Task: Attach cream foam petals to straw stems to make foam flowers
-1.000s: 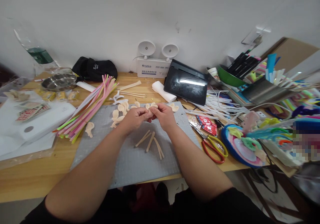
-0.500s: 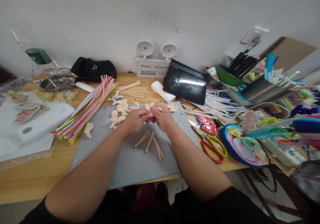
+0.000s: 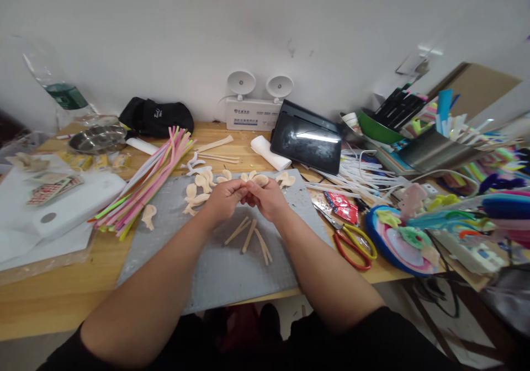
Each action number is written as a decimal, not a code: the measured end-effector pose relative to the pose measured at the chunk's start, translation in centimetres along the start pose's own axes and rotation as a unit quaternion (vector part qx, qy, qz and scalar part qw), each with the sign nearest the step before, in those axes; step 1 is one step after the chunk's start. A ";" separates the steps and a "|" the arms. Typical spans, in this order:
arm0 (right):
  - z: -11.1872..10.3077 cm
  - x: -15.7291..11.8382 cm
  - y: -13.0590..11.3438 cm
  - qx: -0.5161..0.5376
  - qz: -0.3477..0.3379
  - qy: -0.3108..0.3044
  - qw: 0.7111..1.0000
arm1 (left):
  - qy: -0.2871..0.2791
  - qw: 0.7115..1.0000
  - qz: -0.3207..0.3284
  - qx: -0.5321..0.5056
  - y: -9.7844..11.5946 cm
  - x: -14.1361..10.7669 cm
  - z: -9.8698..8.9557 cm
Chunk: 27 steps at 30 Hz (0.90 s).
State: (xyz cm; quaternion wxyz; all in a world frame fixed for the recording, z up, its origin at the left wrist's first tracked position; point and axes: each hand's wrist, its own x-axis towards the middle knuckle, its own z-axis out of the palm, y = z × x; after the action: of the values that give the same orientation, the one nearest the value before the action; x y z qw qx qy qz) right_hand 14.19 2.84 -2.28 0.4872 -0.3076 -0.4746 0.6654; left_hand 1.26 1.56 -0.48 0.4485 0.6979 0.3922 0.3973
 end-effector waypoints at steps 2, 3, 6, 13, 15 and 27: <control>0.1 -0.2 -0.2 0.036 0.016 -0.022 0.999 | -0.012 1.000 0.014 0.009 0.3 -0.2 -0.1; 0.2 -0.3 -0.3 0.051 0.023 -0.031 0.998 | -0.017 1.000 0.021 0.013 0.5 -0.3 -0.1; 0.3 -0.4 -0.4 0.061 0.033 -0.038 0.997 | -0.027 0.999 0.029 0.020 0.8 -0.4 -0.2; -0.5 0.3 0.2 -0.032 -0.053 0.044 0.997 | 0.026 0.999 -0.004 0.021 0.5 -0.1 -0.2; -0.8 0.4 0.1 -0.102 -0.090 0.074 0.988 | 0.031 0.999 -0.010 0.032 0.5 -0.1 -0.3; -1.2 0.7 -0.7 -0.025 -0.030 0.102 0.994 | 0.058 0.998 -0.029 -0.002 0.1 0.1 -0.6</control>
State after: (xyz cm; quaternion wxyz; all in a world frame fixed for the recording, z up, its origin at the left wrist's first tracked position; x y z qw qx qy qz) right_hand 15.27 3.98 -2.08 0.5448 -0.3721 -0.4480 0.6034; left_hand 0.75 1.84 -0.23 0.4374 0.6614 0.4369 0.4246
